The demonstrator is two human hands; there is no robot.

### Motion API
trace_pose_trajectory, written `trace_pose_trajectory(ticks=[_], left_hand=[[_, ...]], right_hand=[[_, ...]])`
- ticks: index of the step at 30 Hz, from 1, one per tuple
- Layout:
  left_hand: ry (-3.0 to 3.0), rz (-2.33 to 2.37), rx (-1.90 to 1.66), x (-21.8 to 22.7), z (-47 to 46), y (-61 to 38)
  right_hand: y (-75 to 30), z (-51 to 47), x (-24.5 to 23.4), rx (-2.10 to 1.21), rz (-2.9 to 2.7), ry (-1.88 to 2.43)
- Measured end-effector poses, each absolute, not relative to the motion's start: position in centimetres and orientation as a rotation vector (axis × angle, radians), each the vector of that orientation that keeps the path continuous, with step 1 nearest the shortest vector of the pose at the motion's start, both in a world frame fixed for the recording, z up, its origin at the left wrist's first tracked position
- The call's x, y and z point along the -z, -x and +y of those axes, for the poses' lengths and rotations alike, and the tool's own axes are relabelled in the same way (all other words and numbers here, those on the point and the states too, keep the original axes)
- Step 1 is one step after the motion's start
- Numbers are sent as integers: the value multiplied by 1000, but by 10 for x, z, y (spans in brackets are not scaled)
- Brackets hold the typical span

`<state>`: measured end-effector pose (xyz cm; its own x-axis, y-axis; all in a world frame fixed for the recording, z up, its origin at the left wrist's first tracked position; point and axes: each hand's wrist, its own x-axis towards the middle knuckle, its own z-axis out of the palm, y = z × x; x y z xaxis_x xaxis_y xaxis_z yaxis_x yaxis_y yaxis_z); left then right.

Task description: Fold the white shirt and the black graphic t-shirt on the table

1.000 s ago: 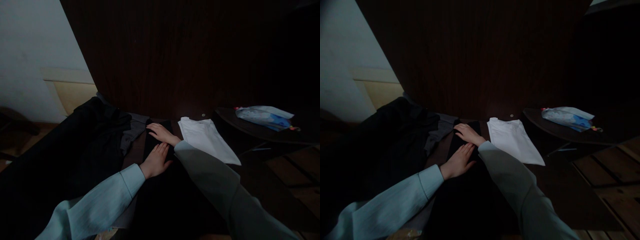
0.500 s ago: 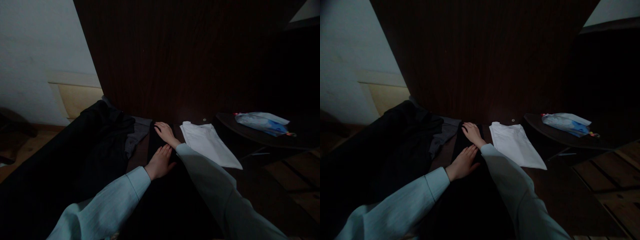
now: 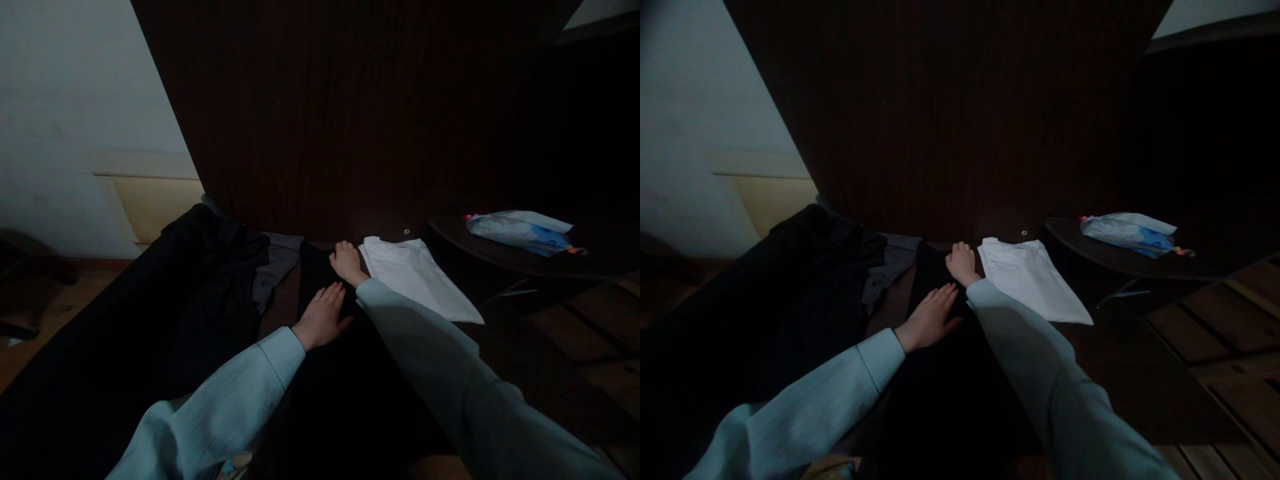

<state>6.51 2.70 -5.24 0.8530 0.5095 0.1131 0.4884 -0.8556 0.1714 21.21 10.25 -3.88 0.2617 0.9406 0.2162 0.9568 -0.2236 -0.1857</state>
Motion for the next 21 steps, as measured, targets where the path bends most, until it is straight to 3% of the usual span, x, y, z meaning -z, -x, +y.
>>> trace_pose_trajectory(ticks=[5,11,21], left_hand=[[-2878,785,-248,53,29,-66],[-2887,729,-200,51,45,-73],[-2926,763,-165,50,85,-96]], right_hand=[[-215,52,38,-188,-1940,1937],[-195,-52,27,-109,-2140,1419],[-196,-80,40,-226,-2528,1460]])
